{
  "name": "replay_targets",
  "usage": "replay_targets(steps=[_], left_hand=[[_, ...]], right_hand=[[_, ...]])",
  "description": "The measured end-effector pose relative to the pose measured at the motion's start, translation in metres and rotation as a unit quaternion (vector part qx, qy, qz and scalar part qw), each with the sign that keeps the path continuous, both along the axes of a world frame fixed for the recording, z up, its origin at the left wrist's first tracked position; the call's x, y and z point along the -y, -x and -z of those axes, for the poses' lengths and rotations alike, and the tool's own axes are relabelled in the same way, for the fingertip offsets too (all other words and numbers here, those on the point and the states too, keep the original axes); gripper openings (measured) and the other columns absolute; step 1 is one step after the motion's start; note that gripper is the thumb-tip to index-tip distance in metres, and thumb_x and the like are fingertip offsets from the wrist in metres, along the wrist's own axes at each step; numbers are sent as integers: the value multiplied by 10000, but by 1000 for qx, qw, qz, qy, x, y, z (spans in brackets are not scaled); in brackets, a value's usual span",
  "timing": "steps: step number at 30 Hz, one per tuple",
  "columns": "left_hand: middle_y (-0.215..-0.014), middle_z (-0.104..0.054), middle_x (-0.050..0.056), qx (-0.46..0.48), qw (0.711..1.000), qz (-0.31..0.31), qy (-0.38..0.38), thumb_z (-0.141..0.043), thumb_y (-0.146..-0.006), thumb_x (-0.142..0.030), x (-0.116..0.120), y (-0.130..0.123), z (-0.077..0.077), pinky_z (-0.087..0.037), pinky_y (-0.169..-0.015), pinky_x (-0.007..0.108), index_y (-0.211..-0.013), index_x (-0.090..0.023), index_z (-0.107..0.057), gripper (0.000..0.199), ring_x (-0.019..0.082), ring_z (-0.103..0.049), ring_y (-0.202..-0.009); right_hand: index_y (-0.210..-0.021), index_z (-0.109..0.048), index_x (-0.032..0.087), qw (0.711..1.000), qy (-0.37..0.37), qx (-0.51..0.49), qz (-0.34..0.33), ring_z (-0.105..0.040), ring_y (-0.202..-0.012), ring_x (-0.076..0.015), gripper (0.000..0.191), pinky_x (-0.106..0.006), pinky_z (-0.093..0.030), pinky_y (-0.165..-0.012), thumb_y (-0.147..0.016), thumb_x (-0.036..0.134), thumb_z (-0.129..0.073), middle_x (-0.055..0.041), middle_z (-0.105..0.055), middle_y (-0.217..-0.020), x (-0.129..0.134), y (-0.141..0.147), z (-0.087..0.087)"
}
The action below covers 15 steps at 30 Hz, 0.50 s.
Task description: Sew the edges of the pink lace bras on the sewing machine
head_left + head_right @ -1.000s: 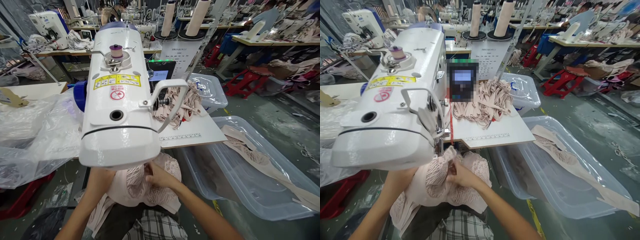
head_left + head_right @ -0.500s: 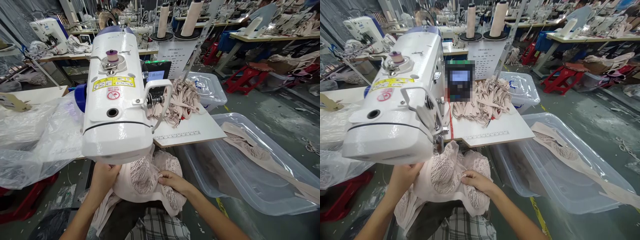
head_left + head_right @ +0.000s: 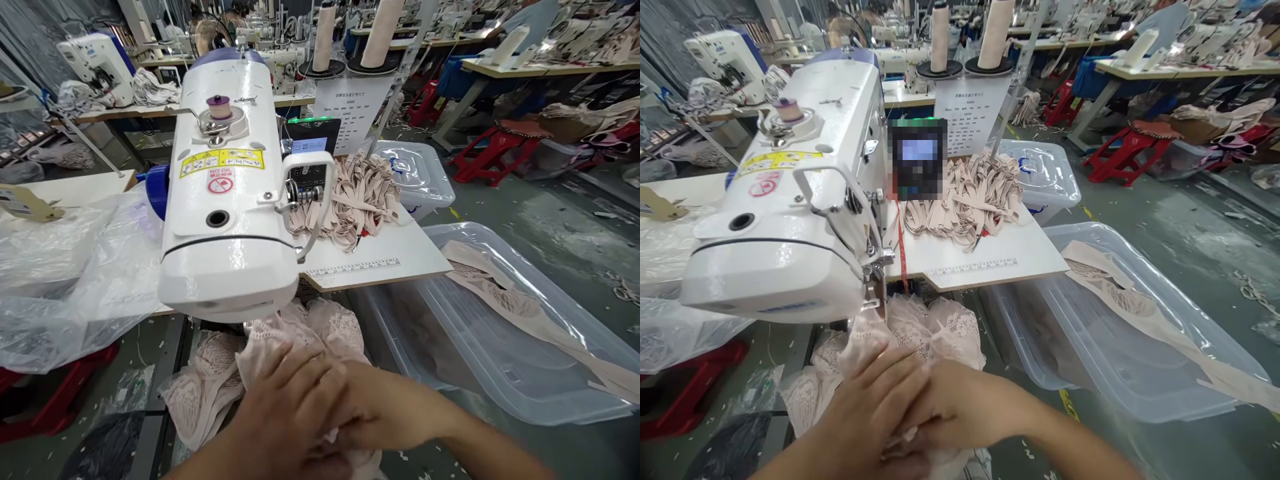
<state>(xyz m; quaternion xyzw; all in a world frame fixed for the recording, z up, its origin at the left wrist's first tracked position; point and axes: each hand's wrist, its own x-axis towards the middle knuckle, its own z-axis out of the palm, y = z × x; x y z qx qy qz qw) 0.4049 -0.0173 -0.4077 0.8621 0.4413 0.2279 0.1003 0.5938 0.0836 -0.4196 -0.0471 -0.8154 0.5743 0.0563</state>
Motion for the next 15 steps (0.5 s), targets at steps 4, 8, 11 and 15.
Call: replay_targets(steps=[4,8,11,15], left_hand=[[-587,-554,-44,56,951,-120,281,-631,-857,-392,-4,21,13,-366,-561,241,-674,-193,-526,290,107,-509,-544],[-539,-405,-41,75,937,-221,261,-429,-951,-381,-12,46,12,-228,-505,241,-602,-187,-389,402,96,-382,-511],[-512,-405,-28,58,912,-314,258,-467,-916,-493,-23,61,7,-214,-491,243,-562,-185,-420,471,113,-388,-505],[-624,-612,18,112,896,-361,232,-541,-869,-552,-36,78,5,-428,-615,258,-672,-195,-648,422,200,-589,-675]], right_hand=[[-1127,-648,253,991,-73,79,80,-625,-738,-154,198,-251,-403,-675,-990,243,-505,11,-700,-805,6,13,-17],[-987,-650,218,973,-47,112,195,-563,-619,-132,143,-239,-352,-575,-968,316,-547,32,-635,-683,-12,33,-2],[-739,-656,197,971,-88,57,215,-570,-676,-137,251,-253,-352,-620,-937,344,-611,15,-648,-706,-30,49,12],[-721,-651,197,966,-73,58,242,-585,-701,-172,266,-280,-385,-644,-897,397,-657,-7,-666,-745,-48,62,21]])
